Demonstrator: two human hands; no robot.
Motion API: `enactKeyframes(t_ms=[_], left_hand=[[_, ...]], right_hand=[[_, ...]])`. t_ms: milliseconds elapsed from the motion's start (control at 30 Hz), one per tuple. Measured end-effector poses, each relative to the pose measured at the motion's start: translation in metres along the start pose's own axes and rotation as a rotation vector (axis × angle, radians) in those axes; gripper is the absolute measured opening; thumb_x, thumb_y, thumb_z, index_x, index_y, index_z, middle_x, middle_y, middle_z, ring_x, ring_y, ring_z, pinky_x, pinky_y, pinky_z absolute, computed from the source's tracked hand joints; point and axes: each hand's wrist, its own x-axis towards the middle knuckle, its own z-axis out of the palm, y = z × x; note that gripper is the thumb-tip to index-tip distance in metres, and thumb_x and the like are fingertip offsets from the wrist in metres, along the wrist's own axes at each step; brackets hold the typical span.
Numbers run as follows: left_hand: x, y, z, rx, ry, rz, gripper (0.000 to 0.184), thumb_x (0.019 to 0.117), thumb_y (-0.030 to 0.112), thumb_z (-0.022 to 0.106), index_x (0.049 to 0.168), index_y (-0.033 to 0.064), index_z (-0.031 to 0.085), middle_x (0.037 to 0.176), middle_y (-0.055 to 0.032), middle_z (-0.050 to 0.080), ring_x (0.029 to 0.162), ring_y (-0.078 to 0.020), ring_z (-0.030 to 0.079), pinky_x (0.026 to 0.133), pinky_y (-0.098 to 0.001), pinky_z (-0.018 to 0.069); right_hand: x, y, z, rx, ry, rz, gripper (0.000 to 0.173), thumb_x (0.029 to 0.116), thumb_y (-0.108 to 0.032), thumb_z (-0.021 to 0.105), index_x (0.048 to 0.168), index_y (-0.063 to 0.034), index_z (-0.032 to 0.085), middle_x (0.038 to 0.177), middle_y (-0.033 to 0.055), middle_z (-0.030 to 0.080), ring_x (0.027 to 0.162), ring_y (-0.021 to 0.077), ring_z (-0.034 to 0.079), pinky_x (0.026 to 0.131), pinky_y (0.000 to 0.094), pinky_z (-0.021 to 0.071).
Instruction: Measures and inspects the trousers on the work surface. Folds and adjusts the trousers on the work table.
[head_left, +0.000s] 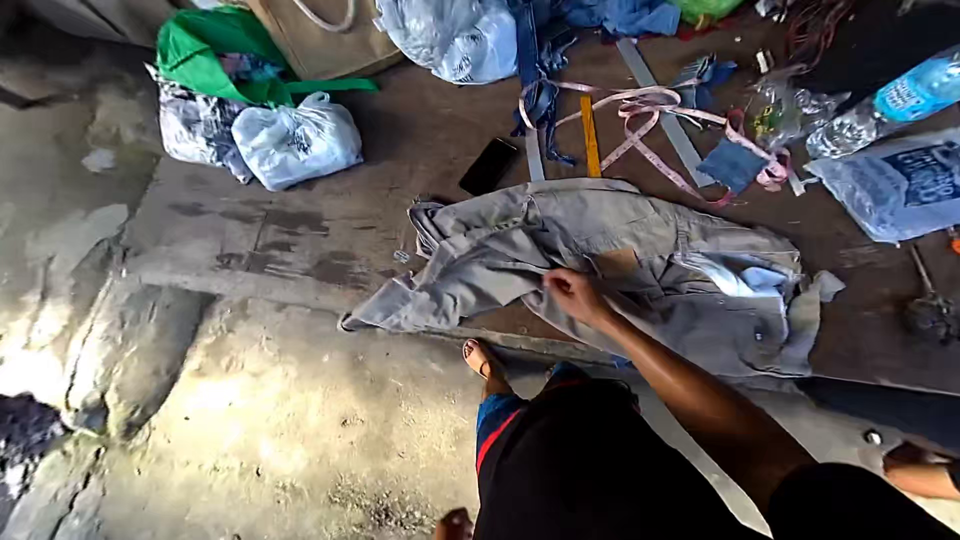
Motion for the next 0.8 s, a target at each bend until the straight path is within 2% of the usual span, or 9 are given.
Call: enactKeyframes(t_ms=[33,67,133,233,400,467,567,667,800], left_hand=[[0.021,0.031,-0.031,0.151,0.264,-0.290,0.022,0.1012,-0.001,0.054,0.114,-0.0173,0.063,0.098,-0.0299,0.068,0.091,-0.0359,0.067,0.087,-0.0504,0.0551],[0.046,0.049,-0.059,0.277,0.532,-0.326,0.026,0.1011,0.003,0.056,0.120,-0.0134,0.063,0.104,-0.0308,0.068,0.097,-0.0413,0.067,0.092,-0.0576,0.0535],[0.103,0.112,-0.130,0.469,0.873,-0.131,0.036,0.1055,0.015,0.051,0.130,-0.0104,0.060,0.114,-0.0335,0.067,0.107,-0.0481,0.066,0.096,-0.0644,0.0500],[0.175,0.243,-0.209,0.617,0.961,0.103,0.042,0.1092,0.020,0.044,0.135,-0.0113,0.056,0.131,-0.0359,0.060,0.124,-0.0487,0.059,0.108,-0.0604,0.0436],[0.314,0.390,-0.244,0.623,0.961,0.257,0.047,0.1074,0.026,0.048,0.142,-0.0064,0.052,0.140,-0.0363,0.051,0.127,-0.0466,0.055,0.108,-0.0521,0.0459],[0.363,0.406,-0.237,0.618,1.040,0.264,0.054,0.1053,0.030,0.052,0.147,-0.0048,0.048,0.148,-0.0377,0.043,0.139,-0.0504,0.043,0.116,-0.0527,0.0370],[0.414,0.393,-0.224,0.784,1.073,0.136,0.063,0.1057,0.043,0.042,0.155,0.0035,0.043,0.158,-0.0298,0.036,0.148,-0.0481,0.032,0.120,-0.0595,0.0258],[0.433,0.389,-0.217,0.916,1.104,0.061,0.061,0.1056,0.049,0.035,0.154,0.0140,0.047,0.158,-0.0225,0.040,0.148,-0.0446,0.034,0.118,-0.0614,0.0270],[0.432,0.386,-0.220,0.949,1.120,0.020,0.060,0.1059,0.048,0.033,0.153,0.0146,0.048,0.157,-0.0225,0.042,0.147,-0.0445,0.036,0.116,-0.0617,0.0290]], right_hand=[[-0.002,0.002,0.001,0.016,0.118,0.076,0.032,0.1035,-0.022,0.058,0.122,0.0014,0.068,0.117,0.0174,0.071,0.107,0.0233,0.070,0.099,0.0408,0.0565],[-0.003,0.000,0.001,0.028,0.228,0.144,0.032,0.1033,-0.022,0.058,0.121,0.0025,0.068,0.115,0.0178,0.072,0.104,0.0223,0.071,0.097,0.0393,0.0569],[0.006,-0.017,0.002,0.024,0.389,0.185,0.032,0.1024,-0.022,0.058,0.118,0.0043,0.067,0.109,0.0182,0.072,0.098,0.0204,0.070,0.091,0.0358,0.0568],[0.035,-0.054,0.011,0.008,0.440,0.195,0.037,0.1009,-0.021,0.062,0.127,0.0047,0.063,0.114,0.0214,0.070,0.100,0.0260,0.070,0.092,0.0411,0.0558],[0.135,-0.086,0.035,-0.108,0.497,0.051,0.041,0.0992,-0.023,0.065,0.135,-0.0023,0.062,0.121,0.0197,0.066,0.111,0.0308,0.065,0.097,0.0467,0.0545],[0.176,-0.085,0.044,-0.228,0.513,-0.002,0.043,0.0980,-0.029,0.066,0.136,-0.0083,0.064,0.126,0.0183,0.066,0.120,0.0350,0.060,0.104,0.0541,0.0482],[0.225,-0.080,0.056,-0.423,0.481,-0.009,0.046,0.0957,-0.039,0.065,0.137,-0.0188,0.067,0.128,0.0205,0.062,0.117,0.0403,0.058,0.096,0.0575,0.0492],[0.251,-0.074,0.065,-0.524,0.432,0.106,0.053,0.0955,-0.047,0.062,0.143,-0.0232,0.061,0.131,0.0214,0.059,0.118,0.0412,0.056,0.095,0.0559,0.0489],[0.267,-0.073,0.086,-0.601,0.505,0.170,0.060,0.0946,-0.054,0.061,0.148,-0.0249,0.056,0.130,0.0234,0.058,0.113,0.0422,0.056,0.089,0.0562,0.0493]])
